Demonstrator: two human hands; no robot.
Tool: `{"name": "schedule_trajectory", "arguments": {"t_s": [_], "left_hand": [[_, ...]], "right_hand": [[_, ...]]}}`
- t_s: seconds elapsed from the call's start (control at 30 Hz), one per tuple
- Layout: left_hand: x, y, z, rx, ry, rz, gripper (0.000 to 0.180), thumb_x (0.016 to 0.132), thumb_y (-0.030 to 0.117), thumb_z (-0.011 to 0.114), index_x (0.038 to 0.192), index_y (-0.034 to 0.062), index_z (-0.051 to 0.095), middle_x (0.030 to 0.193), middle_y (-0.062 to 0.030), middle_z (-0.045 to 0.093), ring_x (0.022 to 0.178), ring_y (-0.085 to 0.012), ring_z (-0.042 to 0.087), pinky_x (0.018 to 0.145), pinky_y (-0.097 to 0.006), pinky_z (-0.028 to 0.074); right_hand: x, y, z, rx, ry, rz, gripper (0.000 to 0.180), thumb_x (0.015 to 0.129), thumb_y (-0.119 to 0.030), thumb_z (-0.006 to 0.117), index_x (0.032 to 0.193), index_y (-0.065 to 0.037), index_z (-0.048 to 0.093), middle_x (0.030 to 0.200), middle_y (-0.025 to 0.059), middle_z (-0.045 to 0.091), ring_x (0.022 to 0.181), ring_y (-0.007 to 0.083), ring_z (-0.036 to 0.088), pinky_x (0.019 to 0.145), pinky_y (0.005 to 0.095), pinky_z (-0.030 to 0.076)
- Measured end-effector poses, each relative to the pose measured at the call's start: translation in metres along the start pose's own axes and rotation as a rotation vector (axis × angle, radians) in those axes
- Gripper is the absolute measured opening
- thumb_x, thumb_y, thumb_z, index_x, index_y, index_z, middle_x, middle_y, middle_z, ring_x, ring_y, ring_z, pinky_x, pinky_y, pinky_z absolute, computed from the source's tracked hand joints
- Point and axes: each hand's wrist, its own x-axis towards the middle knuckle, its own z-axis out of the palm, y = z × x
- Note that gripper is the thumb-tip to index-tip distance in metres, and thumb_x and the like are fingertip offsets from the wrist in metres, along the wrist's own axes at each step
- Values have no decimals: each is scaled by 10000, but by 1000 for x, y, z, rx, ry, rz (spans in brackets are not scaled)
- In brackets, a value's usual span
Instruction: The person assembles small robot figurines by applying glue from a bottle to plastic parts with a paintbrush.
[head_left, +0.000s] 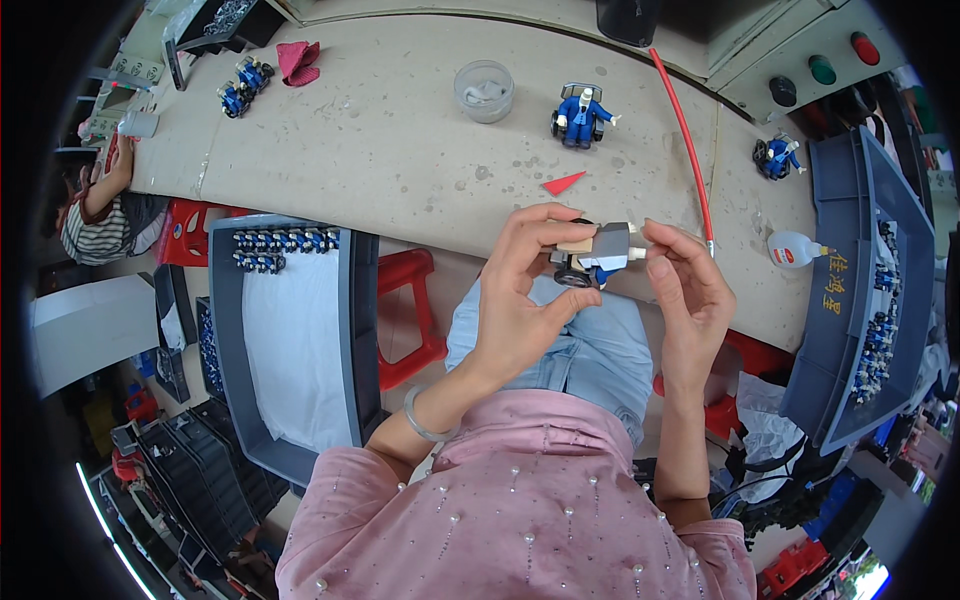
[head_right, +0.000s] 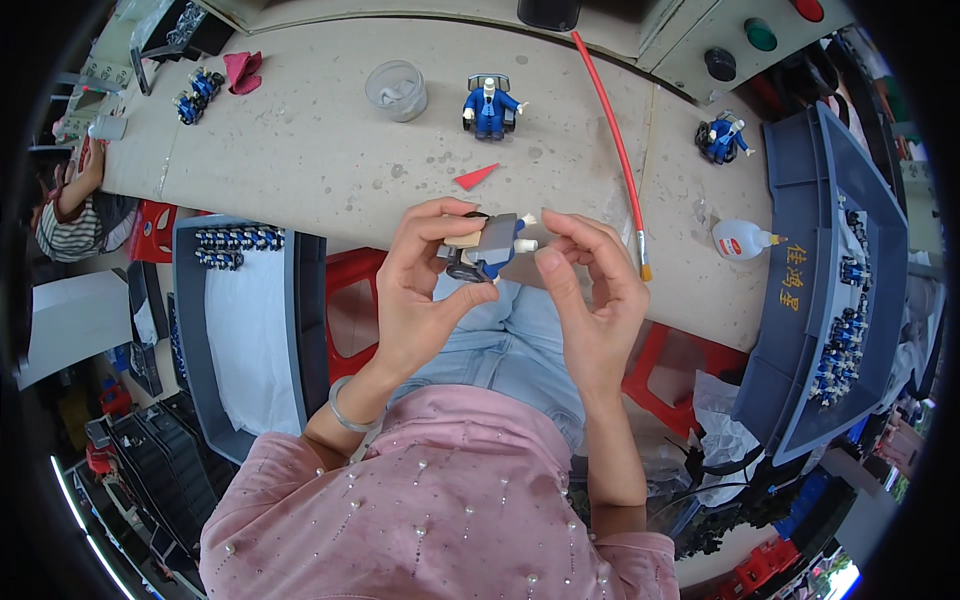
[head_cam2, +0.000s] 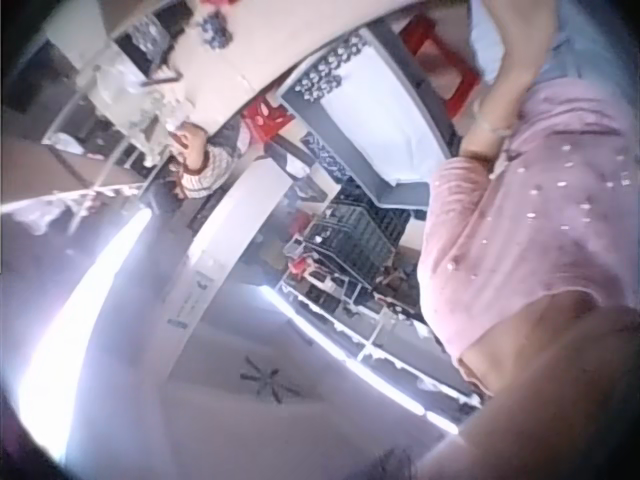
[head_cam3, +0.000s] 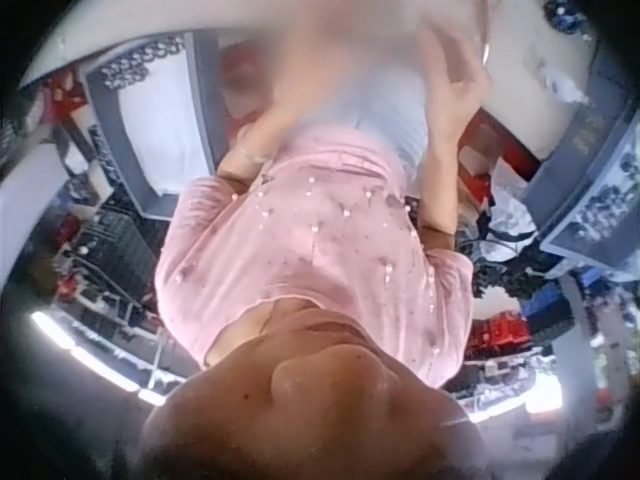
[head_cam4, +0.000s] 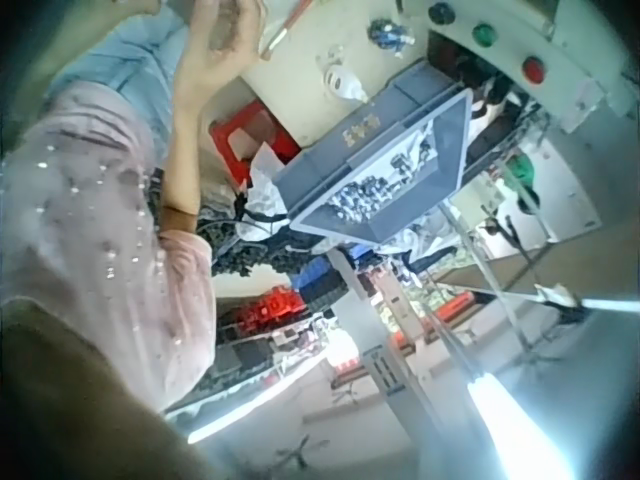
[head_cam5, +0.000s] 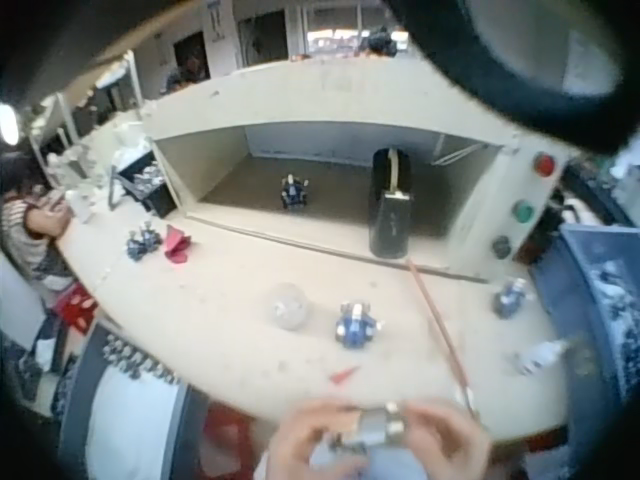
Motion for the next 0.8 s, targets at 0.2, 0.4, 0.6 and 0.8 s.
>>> {"name": "schedule_trajectory", "arguments": {"t_s": [0.2,0.4,0.6,0.8], "left_hand": [[-3,1,0,563,-4,283,640,585,-93,786,1166,27,548,1239,-121,448,1038,-205,563,849,-287,505],[-6,-2,5,482,92,208,774,569,-101,789,1260,52,475,1223,-109,455,1092,-215,537,884,-331,499],[1,6,-1,-162,-53,-70,561,782,60,725,1280,10,469,1240,-125,492,1103,-197,520,908,-301,453],[-3,5,-7,-345,-133,-470,519,937,241,582,1340,-19,383,1098,-66,574,1052,-139,553,921,-300,445]], "right_hand": [[-5,1,3,78,-128,43,276,824,-28,688,1090,31,641,974,66,616,845,107,580,775,236,466],[-4,-3,7,204,-114,169,254,856,-20,655,1100,46,629,933,49,598,856,101,599,730,234,518],[10,-16,2,145,-143,67,255,860,-29,645,1106,38,632,917,35,572,813,84,587,682,223,536],[24,-11,3,16,-216,20,233,842,-71,674,1057,20,668,842,14,571,733,46,549,570,181,478]]}}
